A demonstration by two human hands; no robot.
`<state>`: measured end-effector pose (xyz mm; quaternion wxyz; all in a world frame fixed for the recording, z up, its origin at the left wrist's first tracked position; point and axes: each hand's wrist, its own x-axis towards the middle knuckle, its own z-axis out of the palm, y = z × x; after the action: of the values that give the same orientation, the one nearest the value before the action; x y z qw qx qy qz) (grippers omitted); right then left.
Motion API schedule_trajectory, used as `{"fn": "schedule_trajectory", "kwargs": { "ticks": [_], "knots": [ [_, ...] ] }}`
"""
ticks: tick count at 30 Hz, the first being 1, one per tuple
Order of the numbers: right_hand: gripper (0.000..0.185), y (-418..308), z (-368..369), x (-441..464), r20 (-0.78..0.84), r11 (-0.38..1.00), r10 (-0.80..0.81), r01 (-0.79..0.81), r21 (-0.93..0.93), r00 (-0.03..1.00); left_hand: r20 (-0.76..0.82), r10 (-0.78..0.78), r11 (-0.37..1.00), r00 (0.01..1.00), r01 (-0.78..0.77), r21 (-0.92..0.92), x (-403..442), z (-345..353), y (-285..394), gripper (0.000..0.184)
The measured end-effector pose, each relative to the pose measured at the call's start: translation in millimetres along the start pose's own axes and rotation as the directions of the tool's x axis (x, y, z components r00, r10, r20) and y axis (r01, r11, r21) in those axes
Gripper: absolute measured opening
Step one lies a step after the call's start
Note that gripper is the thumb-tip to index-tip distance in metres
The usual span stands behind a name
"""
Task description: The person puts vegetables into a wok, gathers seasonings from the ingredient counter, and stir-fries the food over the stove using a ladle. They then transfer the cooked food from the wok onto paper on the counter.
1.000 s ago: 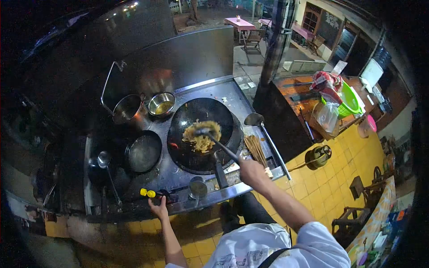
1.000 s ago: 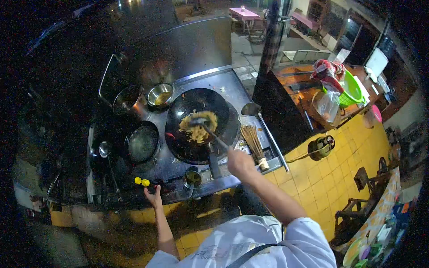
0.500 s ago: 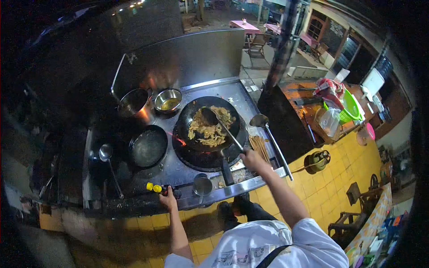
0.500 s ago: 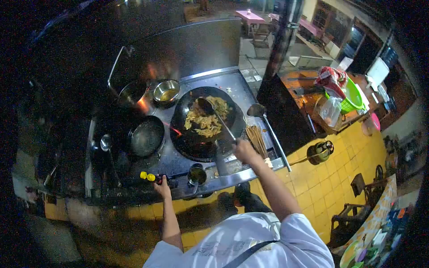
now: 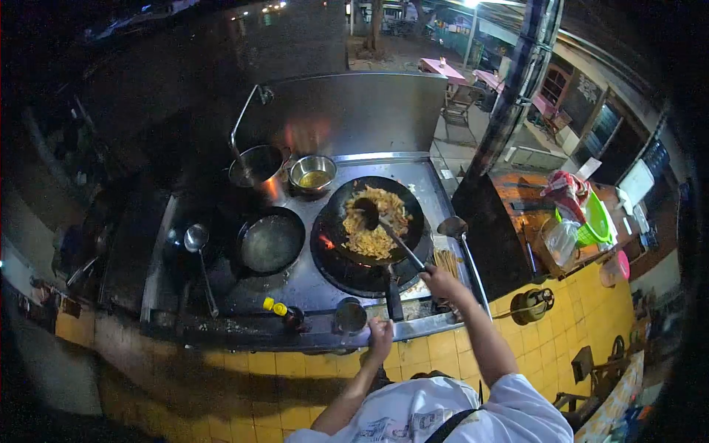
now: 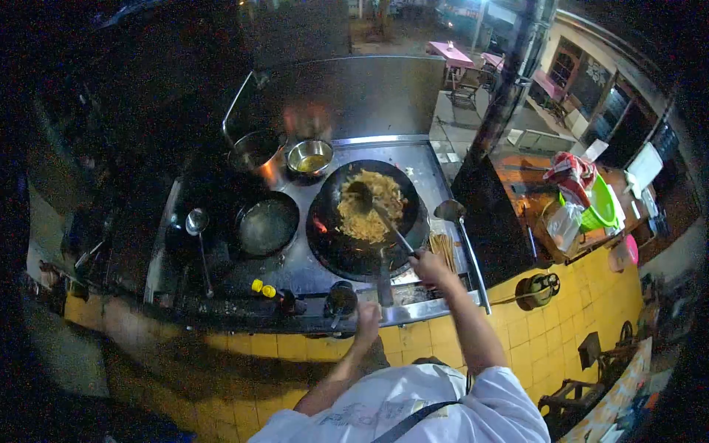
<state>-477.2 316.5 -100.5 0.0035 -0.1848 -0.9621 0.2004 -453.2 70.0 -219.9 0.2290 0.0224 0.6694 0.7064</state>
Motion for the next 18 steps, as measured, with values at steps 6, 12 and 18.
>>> {"fn": "schedule_trajectory", "kwargs": {
  "ticks": [6, 12, 18],
  "knots": [
    [0.037, -17, -166, -21, 0.461, 0.868, 0.43, -0.496, 0.027, 0.776, 0.277, -0.373, 0.924, 0.885, 0.382, 0.021, 45, 21, 16, 0.034],
    [0.034, -54, -96, -51, 0.31, 0.956, 0.205, -0.258, 0.141, 0.928, 0.479, -0.499, 0.416, 0.722, 0.684, -0.599, 73, 57, 40, 0.025],
    [0.036, -57, -215, -114, 0.237, 0.961, -0.027, 0.09, -0.263, 0.971, 0.714, -0.4, 0.237, 0.575, 0.817, -0.525, -25, 71, 245, 0.015]
  ]
}}
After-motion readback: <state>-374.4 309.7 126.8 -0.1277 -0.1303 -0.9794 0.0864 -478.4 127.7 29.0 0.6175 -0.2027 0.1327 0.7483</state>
